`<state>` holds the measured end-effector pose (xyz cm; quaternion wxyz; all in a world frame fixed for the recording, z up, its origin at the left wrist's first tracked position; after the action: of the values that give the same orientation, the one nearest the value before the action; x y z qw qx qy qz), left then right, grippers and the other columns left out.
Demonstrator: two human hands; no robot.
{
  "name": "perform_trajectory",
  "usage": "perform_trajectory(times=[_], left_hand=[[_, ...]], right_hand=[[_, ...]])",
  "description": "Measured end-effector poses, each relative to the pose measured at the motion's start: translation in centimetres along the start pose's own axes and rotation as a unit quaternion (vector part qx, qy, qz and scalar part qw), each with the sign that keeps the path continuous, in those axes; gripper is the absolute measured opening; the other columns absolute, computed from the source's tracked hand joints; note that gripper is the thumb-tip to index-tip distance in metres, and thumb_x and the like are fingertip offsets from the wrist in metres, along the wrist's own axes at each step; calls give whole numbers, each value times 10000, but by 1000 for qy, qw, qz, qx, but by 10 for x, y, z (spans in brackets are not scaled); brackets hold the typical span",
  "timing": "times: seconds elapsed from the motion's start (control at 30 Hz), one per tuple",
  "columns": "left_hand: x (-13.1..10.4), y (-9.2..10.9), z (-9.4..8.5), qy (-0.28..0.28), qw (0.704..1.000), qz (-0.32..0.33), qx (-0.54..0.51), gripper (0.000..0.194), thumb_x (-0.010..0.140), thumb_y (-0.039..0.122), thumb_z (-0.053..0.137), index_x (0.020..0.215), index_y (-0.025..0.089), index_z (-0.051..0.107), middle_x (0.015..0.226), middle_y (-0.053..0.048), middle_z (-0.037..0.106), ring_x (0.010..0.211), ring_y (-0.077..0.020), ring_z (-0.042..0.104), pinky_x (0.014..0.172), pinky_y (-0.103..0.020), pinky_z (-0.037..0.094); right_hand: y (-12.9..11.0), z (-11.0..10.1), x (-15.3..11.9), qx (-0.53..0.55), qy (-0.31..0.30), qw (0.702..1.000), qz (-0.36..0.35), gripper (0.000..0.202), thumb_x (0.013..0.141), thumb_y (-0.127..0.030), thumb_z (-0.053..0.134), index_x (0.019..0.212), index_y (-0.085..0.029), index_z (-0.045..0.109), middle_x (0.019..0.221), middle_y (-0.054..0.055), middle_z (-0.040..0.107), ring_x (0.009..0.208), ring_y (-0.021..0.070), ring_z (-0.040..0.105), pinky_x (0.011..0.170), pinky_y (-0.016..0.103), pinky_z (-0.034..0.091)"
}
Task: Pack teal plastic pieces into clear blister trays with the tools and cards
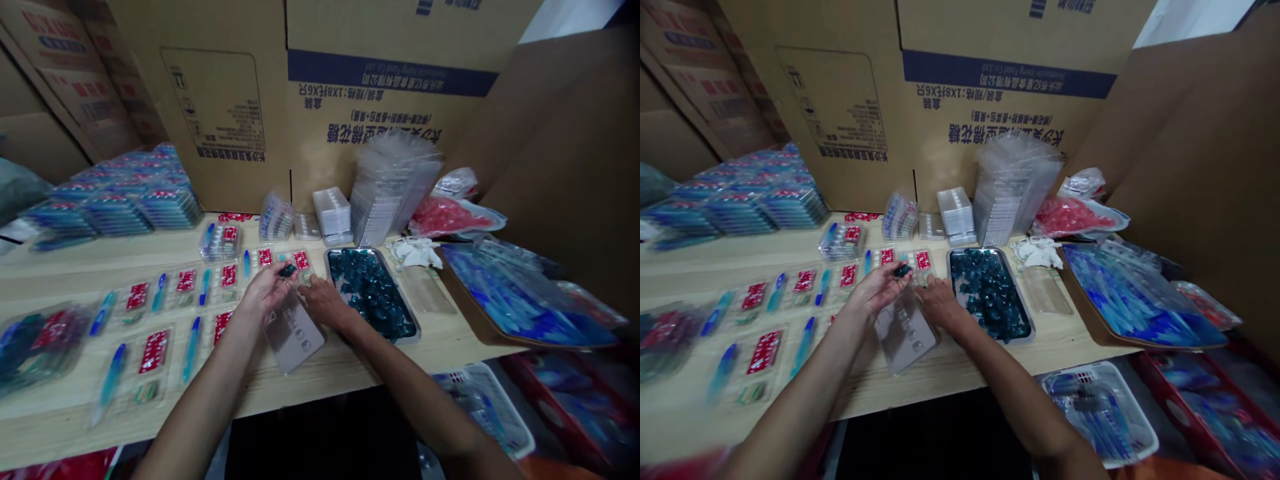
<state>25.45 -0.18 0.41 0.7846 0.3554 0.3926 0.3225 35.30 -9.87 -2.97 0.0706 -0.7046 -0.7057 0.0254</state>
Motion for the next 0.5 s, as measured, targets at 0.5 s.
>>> perform_trajectory(times=[0.5], left_hand=[[1,-75,75,-87,986,22,141,95,757,130,736,842,107,700,649,3,655,547,-85,612,599,-214,521]], right_hand=[[93,-33,-84,50,156,954,251,420,899,-105,439,1291,-158,580,1212,162,564,1083,271,544,907,390,429]])
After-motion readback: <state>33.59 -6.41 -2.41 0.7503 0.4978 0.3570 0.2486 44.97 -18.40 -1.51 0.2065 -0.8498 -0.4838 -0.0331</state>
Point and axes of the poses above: each hand's wrist, its own x-axis towards the middle knuckle, its own z-axis out of the palm, y = z × x, the point moved 3 cm from there along x, towards the middle knuckle
